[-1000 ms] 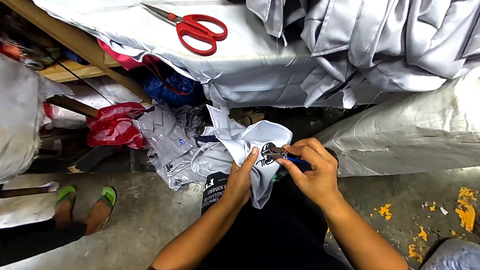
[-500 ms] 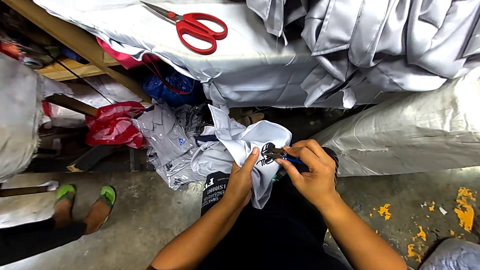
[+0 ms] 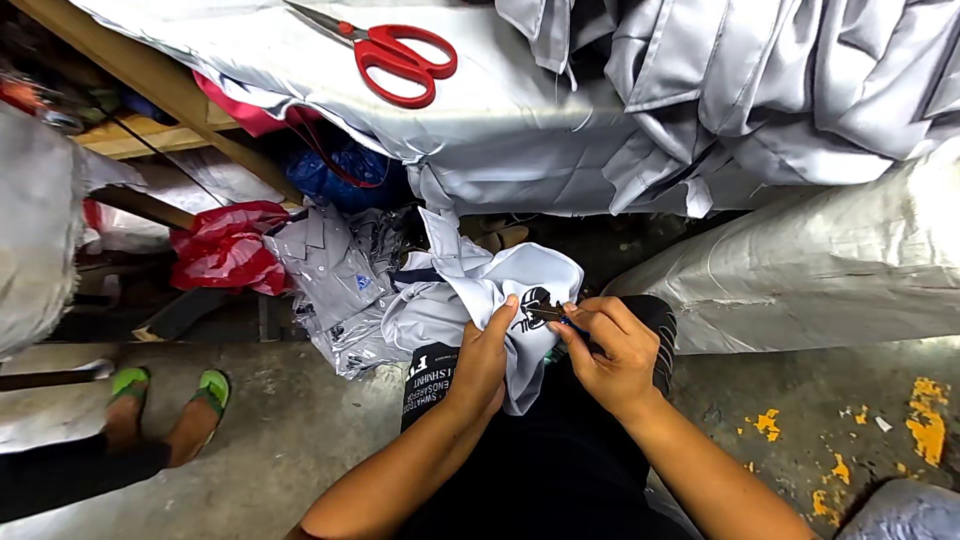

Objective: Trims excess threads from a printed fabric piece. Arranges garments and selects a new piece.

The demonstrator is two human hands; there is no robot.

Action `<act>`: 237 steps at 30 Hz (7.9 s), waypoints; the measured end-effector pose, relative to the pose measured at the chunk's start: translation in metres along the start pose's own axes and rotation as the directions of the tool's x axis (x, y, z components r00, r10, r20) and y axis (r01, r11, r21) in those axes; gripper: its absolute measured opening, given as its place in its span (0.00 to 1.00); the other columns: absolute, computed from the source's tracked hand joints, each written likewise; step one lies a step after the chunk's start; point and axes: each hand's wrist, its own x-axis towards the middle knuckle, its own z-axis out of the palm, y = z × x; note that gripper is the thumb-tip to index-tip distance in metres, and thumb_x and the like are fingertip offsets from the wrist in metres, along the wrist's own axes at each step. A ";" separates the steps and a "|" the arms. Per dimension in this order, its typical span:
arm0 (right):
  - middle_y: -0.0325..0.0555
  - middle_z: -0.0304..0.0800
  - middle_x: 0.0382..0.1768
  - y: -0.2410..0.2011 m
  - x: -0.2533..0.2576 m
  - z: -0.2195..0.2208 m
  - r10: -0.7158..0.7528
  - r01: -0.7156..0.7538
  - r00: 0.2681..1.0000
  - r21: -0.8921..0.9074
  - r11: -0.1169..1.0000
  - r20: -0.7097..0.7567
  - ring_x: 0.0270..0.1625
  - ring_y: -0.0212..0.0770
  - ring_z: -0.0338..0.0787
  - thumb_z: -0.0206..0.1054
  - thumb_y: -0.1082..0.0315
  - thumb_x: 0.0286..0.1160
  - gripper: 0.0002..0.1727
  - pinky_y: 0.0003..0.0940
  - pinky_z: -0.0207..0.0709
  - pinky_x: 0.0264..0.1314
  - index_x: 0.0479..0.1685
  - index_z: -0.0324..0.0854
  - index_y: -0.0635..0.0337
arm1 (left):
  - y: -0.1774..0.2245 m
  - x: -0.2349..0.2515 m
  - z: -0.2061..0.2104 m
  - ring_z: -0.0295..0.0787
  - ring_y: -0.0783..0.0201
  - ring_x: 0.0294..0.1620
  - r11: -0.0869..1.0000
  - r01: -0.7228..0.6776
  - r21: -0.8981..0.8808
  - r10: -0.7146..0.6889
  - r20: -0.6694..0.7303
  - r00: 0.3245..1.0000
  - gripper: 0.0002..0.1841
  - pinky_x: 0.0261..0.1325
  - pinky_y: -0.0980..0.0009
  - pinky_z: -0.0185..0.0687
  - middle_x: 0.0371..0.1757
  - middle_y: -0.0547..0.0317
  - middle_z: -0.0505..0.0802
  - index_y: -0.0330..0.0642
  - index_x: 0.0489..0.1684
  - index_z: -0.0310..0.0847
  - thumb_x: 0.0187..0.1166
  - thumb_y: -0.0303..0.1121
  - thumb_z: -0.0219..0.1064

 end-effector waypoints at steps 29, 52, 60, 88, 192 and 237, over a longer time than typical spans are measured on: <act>0.49 0.91 0.37 -0.001 -0.003 0.001 0.065 -0.066 0.997 0.029 0.997 0.048 0.35 0.35 0.87 0.72 0.62 0.75 0.12 0.25 0.79 0.36 0.35 0.92 0.63 | -0.008 -0.003 0.006 0.91 0.69 0.48 0.999 -0.043 -0.027 0.042 -0.036 0.998 0.10 0.59 0.68 0.87 0.44 0.56 0.92 0.34 0.57 0.77 0.92 0.30 0.53; 0.49 0.92 0.37 0.004 -0.003 -0.002 0.045 -0.049 0.995 0.037 0.998 0.085 0.34 0.34 0.87 0.72 0.63 0.75 0.11 0.24 0.78 0.34 0.37 0.92 0.64 | -0.013 -0.003 0.004 0.91 0.69 0.48 0.998 -0.066 -0.021 0.066 -0.029 0.997 0.10 0.59 0.69 0.87 0.44 0.56 0.92 0.34 0.58 0.76 0.91 0.29 0.53; 0.48 0.92 0.35 0.003 -0.006 0.000 0.109 -0.119 0.987 0.080 0.990 0.120 0.36 0.35 0.89 0.71 0.62 0.76 0.12 0.27 0.80 0.36 0.34 0.91 0.63 | -0.015 -0.003 0.005 0.92 0.70 0.47 0.996 -0.094 -0.003 0.094 -0.047 0.994 0.09 0.58 0.70 0.88 0.42 0.57 0.92 0.33 0.57 0.75 0.91 0.28 0.53; 0.46 0.93 0.38 0.011 -0.003 -0.008 0.113 -0.143 0.976 0.159 0.977 0.185 0.40 0.32 0.90 0.73 0.62 0.75 0.12 0.24 0.83 0.42 0.38 0.91 0.63 | -0.013 0.000 0.000 0.92 0.69 0.46 0.999 -0.045 -0.001 0.045 -0.001 0.999 0.10 0.57 0.68 0.88 0.41 0.57 0.93 0.33 0.55 0.77 0.91 0.28 0.52; 0.49 0.89 0.41 0.004 0.013 -0.008 0.118 -0.143 0.984 0.199 0.970 0.133 0.41 0.28 0.86 0.77 0.62 0.71 0.14 0.16 0.79 0.43 0.41 0.91 0.67 | -0.016 0.000 0.004 0.92 0.72 0.48 0.985 -0.172 -0.026 0.171 -0.019 0.985 0.10 0.59 0.70 0.88 0.43 0.60 0.92 0.33 0.59 0.73 0.90 0.27 0.50; 0.50 0.92 0.37 0.007 0.006 -0.006 0.004 -0.019 0.997 0.199 0.980 0.078 0.43 0.32 0.90 0.74 0.65 0.75 0.10 0.19 0.81 0.48 0.35 0.93 0.64 | -0.015 -0.004 0.004 0.92 0.72 0.45 0.983 -0.186 0.012 0.186 -0.030 0.982 0.08 0.57 0.71 0.88 0.39 0.60 0.92 0.33 0.52 0.76 0.88 0.25 0.53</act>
